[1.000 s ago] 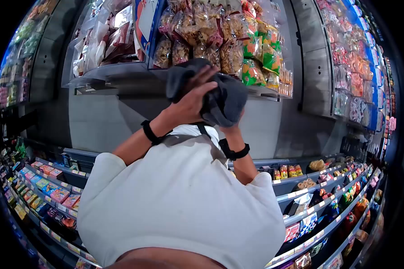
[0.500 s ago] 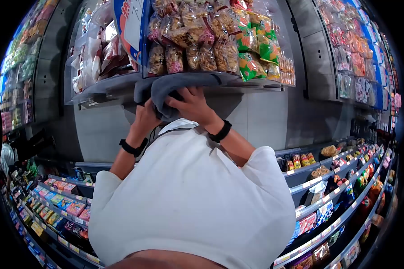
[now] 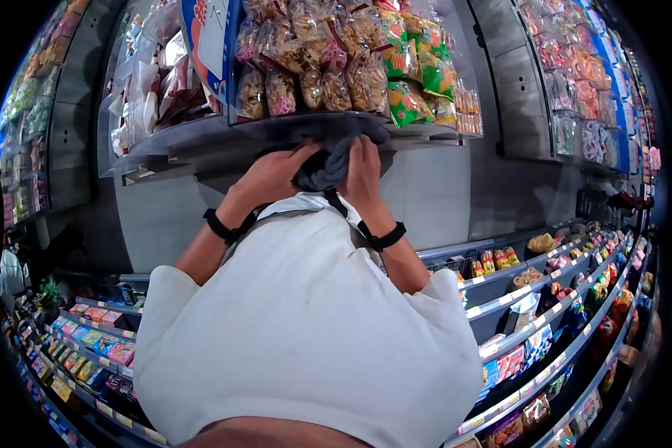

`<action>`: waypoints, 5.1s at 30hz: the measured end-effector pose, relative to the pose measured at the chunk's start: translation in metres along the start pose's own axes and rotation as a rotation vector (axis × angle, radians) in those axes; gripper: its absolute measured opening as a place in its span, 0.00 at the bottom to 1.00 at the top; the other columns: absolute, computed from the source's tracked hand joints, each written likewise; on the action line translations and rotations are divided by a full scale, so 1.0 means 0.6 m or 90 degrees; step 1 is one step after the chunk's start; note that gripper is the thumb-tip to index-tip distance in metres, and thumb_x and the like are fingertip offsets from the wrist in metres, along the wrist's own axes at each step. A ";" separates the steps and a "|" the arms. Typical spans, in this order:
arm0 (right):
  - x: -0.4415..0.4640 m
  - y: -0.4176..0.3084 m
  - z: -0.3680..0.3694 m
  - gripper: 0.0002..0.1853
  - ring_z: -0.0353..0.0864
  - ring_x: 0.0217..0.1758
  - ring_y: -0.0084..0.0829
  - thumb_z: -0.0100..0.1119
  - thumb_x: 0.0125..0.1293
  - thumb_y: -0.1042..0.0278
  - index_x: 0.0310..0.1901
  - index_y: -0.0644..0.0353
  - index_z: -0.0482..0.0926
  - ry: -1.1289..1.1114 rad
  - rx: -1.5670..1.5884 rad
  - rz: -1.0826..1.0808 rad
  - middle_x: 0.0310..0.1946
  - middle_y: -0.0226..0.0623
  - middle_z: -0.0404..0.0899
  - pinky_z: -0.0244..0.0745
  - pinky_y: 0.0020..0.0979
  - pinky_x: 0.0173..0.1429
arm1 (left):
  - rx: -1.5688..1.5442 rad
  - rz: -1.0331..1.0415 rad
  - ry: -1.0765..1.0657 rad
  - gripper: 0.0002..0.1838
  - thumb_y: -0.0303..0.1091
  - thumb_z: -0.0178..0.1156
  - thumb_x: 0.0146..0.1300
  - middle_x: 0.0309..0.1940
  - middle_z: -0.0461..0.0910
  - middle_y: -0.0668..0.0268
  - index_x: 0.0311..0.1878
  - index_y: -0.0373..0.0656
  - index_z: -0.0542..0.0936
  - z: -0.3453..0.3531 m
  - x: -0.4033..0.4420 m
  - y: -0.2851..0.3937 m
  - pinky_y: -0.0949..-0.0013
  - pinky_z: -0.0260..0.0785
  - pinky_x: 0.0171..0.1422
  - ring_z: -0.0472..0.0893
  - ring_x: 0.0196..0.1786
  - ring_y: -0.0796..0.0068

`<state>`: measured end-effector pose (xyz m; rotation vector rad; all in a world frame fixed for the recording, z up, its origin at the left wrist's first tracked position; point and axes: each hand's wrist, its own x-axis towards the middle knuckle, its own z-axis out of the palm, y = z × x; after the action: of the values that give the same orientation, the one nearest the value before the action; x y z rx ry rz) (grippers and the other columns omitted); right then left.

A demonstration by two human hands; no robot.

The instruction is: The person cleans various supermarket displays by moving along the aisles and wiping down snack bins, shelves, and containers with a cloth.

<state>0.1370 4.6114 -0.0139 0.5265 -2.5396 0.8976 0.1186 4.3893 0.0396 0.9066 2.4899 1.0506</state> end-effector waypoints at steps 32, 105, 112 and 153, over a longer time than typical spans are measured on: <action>0.077 -0.127 0.196 0.20 0.75 0.52 0.46 0.60 0.56 0.65 0.49 0.65 0.72 -0.446 0.021 -0.296 0.45 0.48 0.73 0.76 0.40 0.52 | 0.008 -0.342 0.472 0.37 0.20 0.63 0.45 0.47 0.77 0.44 0.64 0.43 0.67 0.072 -0.147 -0.159 0.50 0.69 0.59 0.75 0.53 0.38; 0.106 -0.689 0.920 0.26 0.71 0.55 0.51 0.70 0.47 0.75 0.48 0.60 0.69 -0.440 -0.081 -0.068 0.47 0.46 0.70 0.73 0.47 0.56 | -0.013 -0.173 0.424 0.17 0.18 0.55 0.56 0.46 0.77 0.49 0.51 0.35 0.72 -0.144 -0.752 -0.798 0.54 0.72 0.58 0.77 0.53 0.45; 0.084 -0.655 0.867 0.26 0.76 0.51 0.61 0.65 0.61 0.56 0.54 0.62 0.70 -0.347 -0.119 0.207 0.51 0.57 0.73 0.72 0.52 0.56 | -0.373 -0.359 0.257 0.26 0.37 0.53 0.64 0.50 0.77 0.35 0.59 0.29 0.62 -0.137 -0.727 -0.808 0.48 0.70 0.57 0.76 0.54 0.33; 0.280 -0.854 1.287 0.37 0.62 0.69 0.58 0.62 0.61 0.55 0.66 0.70 0.62 -0.355 0.174 0.397 0.61 0.65 0.64 0.58 0.45 0.74 | -0.150 -0.137 0.118 0.40 0.21 0.54 0.58 0.57 0.71 0.44 0.76 0.48 0.56 -0.591 -0.844 -1.102 0.48 0.72 0.56 0.75 0.56 0.38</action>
<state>0.0505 3.6982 -0.2267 0.0324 -3.1839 1.5012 0.0433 3.5150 -0.1816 0.4795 2.4689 1.3684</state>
